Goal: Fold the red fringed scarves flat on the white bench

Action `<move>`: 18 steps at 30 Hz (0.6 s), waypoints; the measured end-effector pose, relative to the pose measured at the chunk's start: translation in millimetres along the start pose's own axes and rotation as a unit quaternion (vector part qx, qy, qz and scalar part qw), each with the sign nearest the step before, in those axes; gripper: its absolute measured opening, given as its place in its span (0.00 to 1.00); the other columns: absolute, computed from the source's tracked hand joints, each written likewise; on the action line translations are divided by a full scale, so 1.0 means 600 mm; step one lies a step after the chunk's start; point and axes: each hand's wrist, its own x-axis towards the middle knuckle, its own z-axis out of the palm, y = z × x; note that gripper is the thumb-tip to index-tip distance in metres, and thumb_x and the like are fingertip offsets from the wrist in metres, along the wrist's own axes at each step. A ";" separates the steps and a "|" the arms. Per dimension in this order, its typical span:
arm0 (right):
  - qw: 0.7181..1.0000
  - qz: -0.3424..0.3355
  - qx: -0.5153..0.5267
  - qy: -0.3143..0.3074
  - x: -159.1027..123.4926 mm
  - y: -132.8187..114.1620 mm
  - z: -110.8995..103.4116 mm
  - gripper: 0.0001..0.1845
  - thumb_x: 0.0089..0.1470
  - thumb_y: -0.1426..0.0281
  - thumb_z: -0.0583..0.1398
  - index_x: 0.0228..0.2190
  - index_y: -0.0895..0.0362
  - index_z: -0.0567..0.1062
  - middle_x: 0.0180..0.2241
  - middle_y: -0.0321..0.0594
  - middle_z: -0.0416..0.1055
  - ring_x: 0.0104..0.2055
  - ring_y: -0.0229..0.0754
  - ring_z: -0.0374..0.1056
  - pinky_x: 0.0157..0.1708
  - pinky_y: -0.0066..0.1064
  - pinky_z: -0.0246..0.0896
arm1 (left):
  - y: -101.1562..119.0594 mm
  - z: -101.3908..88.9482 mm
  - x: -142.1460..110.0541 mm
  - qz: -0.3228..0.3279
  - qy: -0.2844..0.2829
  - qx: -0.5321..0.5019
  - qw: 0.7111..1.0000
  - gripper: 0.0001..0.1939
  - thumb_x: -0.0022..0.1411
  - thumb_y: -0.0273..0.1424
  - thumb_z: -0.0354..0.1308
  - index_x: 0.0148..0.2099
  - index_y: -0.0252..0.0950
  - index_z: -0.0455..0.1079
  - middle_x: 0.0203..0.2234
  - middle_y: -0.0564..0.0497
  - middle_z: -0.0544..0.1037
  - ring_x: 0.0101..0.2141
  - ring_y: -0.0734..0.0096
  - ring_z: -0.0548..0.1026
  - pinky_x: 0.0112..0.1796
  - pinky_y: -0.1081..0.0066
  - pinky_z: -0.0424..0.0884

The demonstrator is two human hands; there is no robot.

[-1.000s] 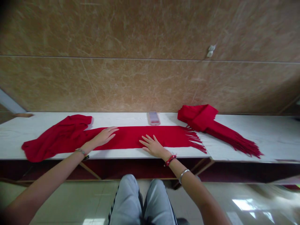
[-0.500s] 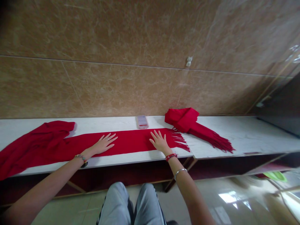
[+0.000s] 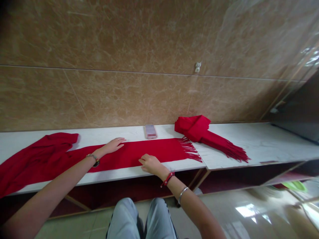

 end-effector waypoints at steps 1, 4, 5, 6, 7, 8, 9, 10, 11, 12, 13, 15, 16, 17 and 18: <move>1.000 -0.017 -0.020 -0.016 0.010 -0.010 -0.002 0.16 0.55 0.71 0.54 0.46 0.59 0.67 0.39 0.45 0.69 0.41 0.41 0.64 0.37 0.30 0.62 | 0.002 0.001 0.019 -0.003 -0.014 -0.013 1.000 0.22 0.60 0.35 0.45 0.54 0.31 0.64 0.52 0.41 0.66 0.52 0.64 0.63 0.53 0.68 0.54; 0.995 -0.046 -0.074 -0.045 0.027 -0.026 -0.004 0.17 0.57 0.76 0.50 0.48 0.59 0.64 0.34 0.44 0.70 0.36 0.41 0.65 0.31 0.29 0.60 | 0.009 0.011 0.068 -0.014 -0.050 -0.035 0.998 0.20 0.58 0.36 0.49 0.49 0.31 0.68 0.44 0.43 0.73 0.45 0.65 0.69 0.48 0.71 0.60; 0.994 -0.050 -0.087 -0.048 0.029 -0.028 -0.004 0.17 0.57 0.77 0.50 0.49 0.59 0.63 0.34 0.44 0.70 0.36 0.41 0.65 0.30 0.29 0.60 | 0.013 0.014 0.081 -0.021 -0.059 -0.043 0.997 0.19 0.57 0.36 0.50 0.47 0.32 0.69 0.41 0.44 0.74 0.42 0.66 0.70 0.45 0.72 0.62; 0.993 -0.048 -0.096 -0.047 0.029 -0.029 -0.004 0.17 0.57 0.77 0.50 0.49 0.59 0.63 0.34 0.43 0.70 0.36 0.41 0.65 0.30 0.29 0.59 | 0.017 0.018 0.093 -0.028 -0.068 -0.052 0.996 0.18 0.56 0.36 0.50 0.46 0.32 0.70 0.38 0.46 0.75 0.39 0.67 0.71 0.42 0.73 0.64; 0.993 -0.041 -0.104 -0.044 0.029 -0.030 -0.004 0.17 0.57 0.77 0.50 0.49 0.58 0.63 0.33 0.43 0.69 0.36 0.41 0.65 0.30 0.29 0.59 | 0.022 0.020 0.104 -0.035 -0.077 -0.062 0.995 0.18 0.56 0.36 0.50 0.44 0.33 0.71 0.36 0.47 0.76 0.36 0.68 0.72 0.39 0.74 0.65; 0.993 -0.027 -0.110 -0.037 0.027 -0.031 -0.004 0.16 0.57 0.77 0.50 0.48 0.58 0.63 0.33 0.43 0.69 0.36 0.41 0.64 0.31 0.30 0.59 | 0.027 0.022 0.115 -0.039 -0.086 -0.072 0.993 0.17 0.55 0.36 0.50 0.43 0.33 0.71 0.34 0.49 0.77 0.34 0.70 0.72 0.36 0.76 0.65; 0.993 -0.006 -0.115 -0.027 0.024 -0.030 -0.003 0.16 0.57 0.76 0.50 0.48 0.58 0.64 0.34 0.44 0.69 0.37 0.41 0.64 0.33 0.31 0.59 | 0.033 0.023 0.125 -0.041 -0.094 -0.083 0.991 0.16 0.54 0.36 0.51 0.41 0.34 0.72 0.32 0.50 0.77 0.32 0.71 0.72 0.34 0.77 0.65; 0.993 0.021 -0.119 -0.017 0.020 -0.029 -0.003 0.16 0.57 0.76 0.51 0.47 0.58 0.64 0.34 0.44 0.69 0.37 0.42 0.64 0.34 0.31 0.58 | 0.040 0.024 0.134 -0.042 -0.100 -0.093 0.990 0.15 0.53 0.36 0.52 0.39 0.34 0.72 0.31 0.51 0.77 0.31 0.71 0.72 0.32 0.77 0.64; 0.991 0.050 -0.122 -0.009 0.015 -0.028 -0.003 0.15 0.57 0.76 0.51 0.47 0.58 0.64 0.34 0.44 0.69 0.38 0.42 0.64 0.35 0.32 0.58 | 0.048 0.024 0.143 -0.041 -0.105 -0.103 0.988 0.14 0.52 0.36 0.53 0.37 0.34 0.73 0.30 0.51 0.77 0.30 0.72 0.71 0.31 0.78 0.64; 0.989 0.076 -0.124 -0.005 0.009 -0.025 -0.002 0.15 0.57 0.76 0.51 0.47 0.58 0.65 0.35 0.44 0.69 0.38 0.43 0.63 0.35 0.33 0.58 | 0.056 0.026 0.153 -0.041 -0.108 -0.112 0.987 0.13 0.51 0.36 0.54 0.36 0.34 0.73 0.29 0.51 0.77 0.30 0.72 0.71 0.31 0.78 0.64; 0.987 0.097 -0.126 -0.005 0.004 -0.022 -0.002 0.15 0.56 0.75 0.51 0.46 0.58 0.65 0.35 0.44 0.69 0.38 0.44 0.63 0.35 0.34 0.58 | 0.065 0.028 0.162 -0.041 -0.110 -0.121 0.986 0.13 0.50 0.35 0.54 0.36 0.34 0.73 0.29 0.51 0.77 0.29 0.72 0.71 0.30 0.78 0.63; 0.984 0.122 -0.130 -0.014 -0.008 -0.015 0.000 0.12 0.56 0.75 0.52 0.42 0.58 0.68 0.35 0.45 0.69 0.39 0.45 0.63 0.35 0.34 0.59 | 0.084 0.034 0.180 -0.041 -0.111 -0.138 0.983 0.13 0.49 0.34 0.55 0.35 0.34 0.73 0.29 0.51 0.77 0.29 0.71 0.71 0.31 0.77 0.63; 0.983 0.129 -0.133 -0.019 -0.013 -0.011 0.001 0.10 0.56 0.75 0.52 0.39 0.59 0.70 0.35 0.45 0.69 0.39 0.45 0.63 0.35 0.35 0.59 | 0.093 0.037 0.189 -0.041 -0.111 -0.147 0.982 0.12 0.48 0.34 0.55 0.35 0.34 0.73 0.29 0.51 0.77 0.30 0.71 0.71 0.31 0.77 0.63; 0.982 0.133 -0.135 -0.025 -0.018 -0.008 0.002 0.08 0.56 0.75 0.52 0.36 0.59 0.71 0.35 0.45 0.69 0.39 0.45 0.63 0.35 0.35 0.59 | 0.102 0.041 0.197 -0.043 -0.111 -0.157 0.980 0.12 0.47 0.33 0.56 0.34 0.34 0.73 0.29 0.51 0.77 0.30 0.71 0.72 0.32 0.77 0.63; 0.981 0.135 -0.137 -0.030 -0.022 -0.006 0.003 0.07 0.55 0.75 0.53 0.34 0.59 0.71 0.35 0.45 0.68 0.39 0.45 0.63 0.35 0.35 0.59 | 0.111 0.044 0.204 -0.045 -0.111 -0.167 0.979 0.11 0.47 0.32 0.56 0.33 0.34 0.73 0.29 0.51 0.77 0.31 0.70 0.72 0.32 0.77 0.63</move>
